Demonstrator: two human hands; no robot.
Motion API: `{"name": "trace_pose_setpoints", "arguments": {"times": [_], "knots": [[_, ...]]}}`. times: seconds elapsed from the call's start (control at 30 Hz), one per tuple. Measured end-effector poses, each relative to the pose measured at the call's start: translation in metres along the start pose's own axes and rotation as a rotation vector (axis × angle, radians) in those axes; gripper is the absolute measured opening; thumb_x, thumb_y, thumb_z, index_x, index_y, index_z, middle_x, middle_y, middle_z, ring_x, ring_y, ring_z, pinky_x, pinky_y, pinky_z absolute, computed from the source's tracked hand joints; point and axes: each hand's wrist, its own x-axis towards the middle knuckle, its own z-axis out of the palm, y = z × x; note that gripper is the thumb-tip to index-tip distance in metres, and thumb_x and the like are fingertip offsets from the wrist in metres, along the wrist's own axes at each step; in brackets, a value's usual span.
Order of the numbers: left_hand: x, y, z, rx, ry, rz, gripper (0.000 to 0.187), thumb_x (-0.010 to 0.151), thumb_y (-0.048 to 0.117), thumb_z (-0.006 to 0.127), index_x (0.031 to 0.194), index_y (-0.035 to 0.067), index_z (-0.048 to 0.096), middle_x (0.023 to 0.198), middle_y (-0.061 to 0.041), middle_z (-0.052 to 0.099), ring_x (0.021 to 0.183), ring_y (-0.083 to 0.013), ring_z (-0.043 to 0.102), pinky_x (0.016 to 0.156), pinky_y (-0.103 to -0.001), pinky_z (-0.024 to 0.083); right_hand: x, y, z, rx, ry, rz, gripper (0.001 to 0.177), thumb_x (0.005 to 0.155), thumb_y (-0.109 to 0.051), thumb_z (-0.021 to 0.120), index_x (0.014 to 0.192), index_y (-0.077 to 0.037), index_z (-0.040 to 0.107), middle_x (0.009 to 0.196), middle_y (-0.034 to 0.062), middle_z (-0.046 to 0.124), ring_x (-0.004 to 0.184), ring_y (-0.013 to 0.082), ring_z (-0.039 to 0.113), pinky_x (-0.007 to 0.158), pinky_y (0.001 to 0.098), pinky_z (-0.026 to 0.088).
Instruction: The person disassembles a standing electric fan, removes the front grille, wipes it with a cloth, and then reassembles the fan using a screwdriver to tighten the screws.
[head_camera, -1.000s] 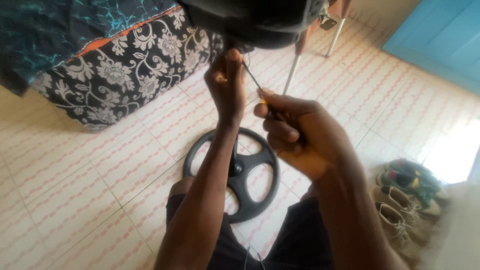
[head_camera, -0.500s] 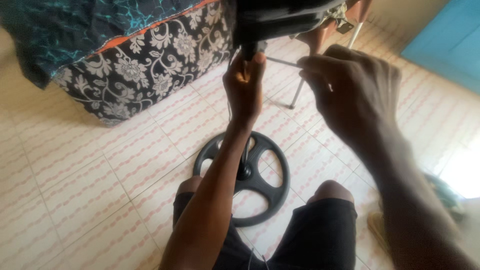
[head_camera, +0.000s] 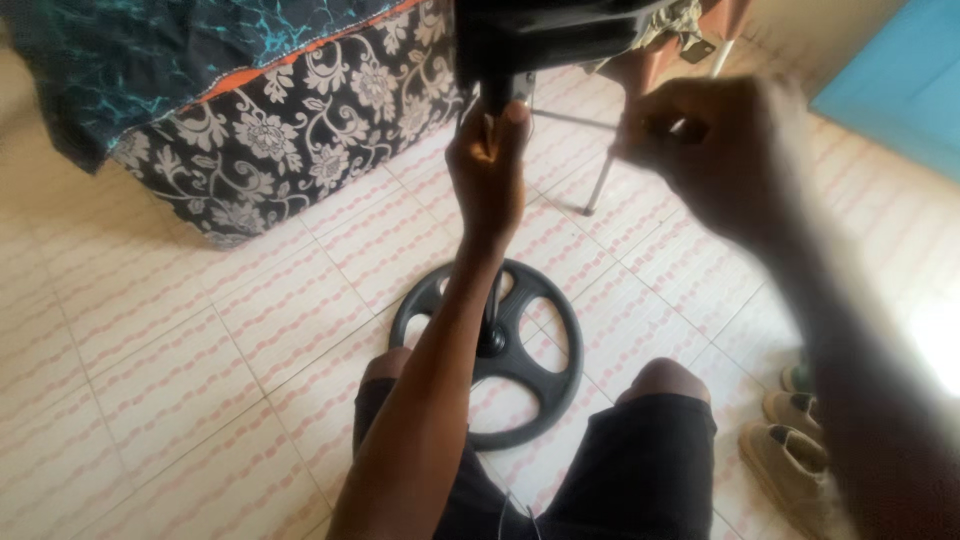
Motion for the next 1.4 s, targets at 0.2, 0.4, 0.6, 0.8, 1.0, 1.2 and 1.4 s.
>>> {"name": "trace_pose_setpoints", "arguments": {"times": [0.2,0.4,0.6,0.8,1.0,1.2,1.4], "knots": [[0.001,-0.009,0.0,0.095,0.03,-0.068,0.056,0.103,0.064,0.053,0.092,0.01,0.06,0.07,0.006,0.049,0.059,-0.0038,0.042,0.054,-0.023,0.034,-0.008,-0.007,0.017,-0.133,0.202,-0.141,0.015,0.104,-0.015,0.071,0.093,-0.007,0.079,0.086,0.0063,0.078,0.063,0.0124,0.068,0.054,0.0304,0.051],[0.002,-0.016,0.002,-0.063,0.054,-0.143,0.07,0.105,0.072,0.033,0.094,0.006,0.055,0.069,0.005,0.049,0.052,-0.0016,0.039,0.044,-0.017,0.031,0.002,-0.013,-0.012,0.459,-0.397,0.612,0.013,0.102,-0.026,0.066,0.108,-0.017,0.072,0.084,0.0083,0.074,0.06,0.0158,0.062,0.053,0.0299,0.053],[-0.003,0.0,0.002,-0.065,0.027,-0.158,0.067,0.107,0.065,0.042,0.111,0.002,0.063,0.071,0.002,0.05,0.058,-0.0048,0.039,0.051,-0.021,0.03,-0.005,-0.014,-0.008,-0.015,0.189,-0.206,0.013,0.1,-0.017,0.074,0.098,-0.005,0.072,0.091,0.0082,0.072,0.074,0.0141,0.066,0.066,0.0282,0.055],[-0.002,0.006,0.002,0.134,0.037,-0.005,0.059,0.109,0.06,0.04,0.112,0.006,0.063,0.074,0.003,0.054,0.062,-0.0046,0.046,0.054,-0.025,0.034,-0.01,-0.014,0.007,-0.074,0.172,-0.284,0.013,0.113,-0.011,0.067,0.104,-0.004,0.075,0.088,0.0088,0.072,0.066,0.0115,0.061,0.053,0.0251,0.048],[0.001,0.004,0.006,0.151,0.065,0.008,0.057,0.108,0.057,0.042,0.116,0.005,0.062,0.072,0.004,0.056,0.059,-0.005,0.048,0.052,-0.024,0.035,-0.007,-0.022,-0.014,0.42,-0.417,0.509,0.022,0.105,-0.021,0.058,0.118,-0.016,0.075,0.07,0.0119,0.07,0.048,0.0145,0.054,0.04,0.0275,0.045],[-0.001,0.012,0.002,0.106,0.035,-0.068,0.054,0.105,0.056,0.042,0.107,0.006,0.063,0.063,0.005,0.049,0.051,-0.0053,0.041,0.048,-0.026,0.03,-0.005,-0.017,-0.008,0.214,0.049,-0.166,0.021,0.103,-0.02,0.073,0.114,-0.003,0.066,0.095,0.0048,0.071,0.08,0.0027,0.065,0.065,0.0166,0.053],[-0.002,0.019,0.004,0.092,0.039,-0.081,0.053,0.108,0.054,0.042,0.091,0.007,0.058,0.064,0.005,0.046,0.055,-0.0052,0.041,0.052,-0.025,0.032,-0.008,-0.015,0.002,-0.396,0.323,-0.411,0.01,0.098,-0.016,0.082,0.09,-0.009,0.08,0.078,0.0037,0.076,0.055,0.0116,0.06,0.045,0.0287,0.043]]}}
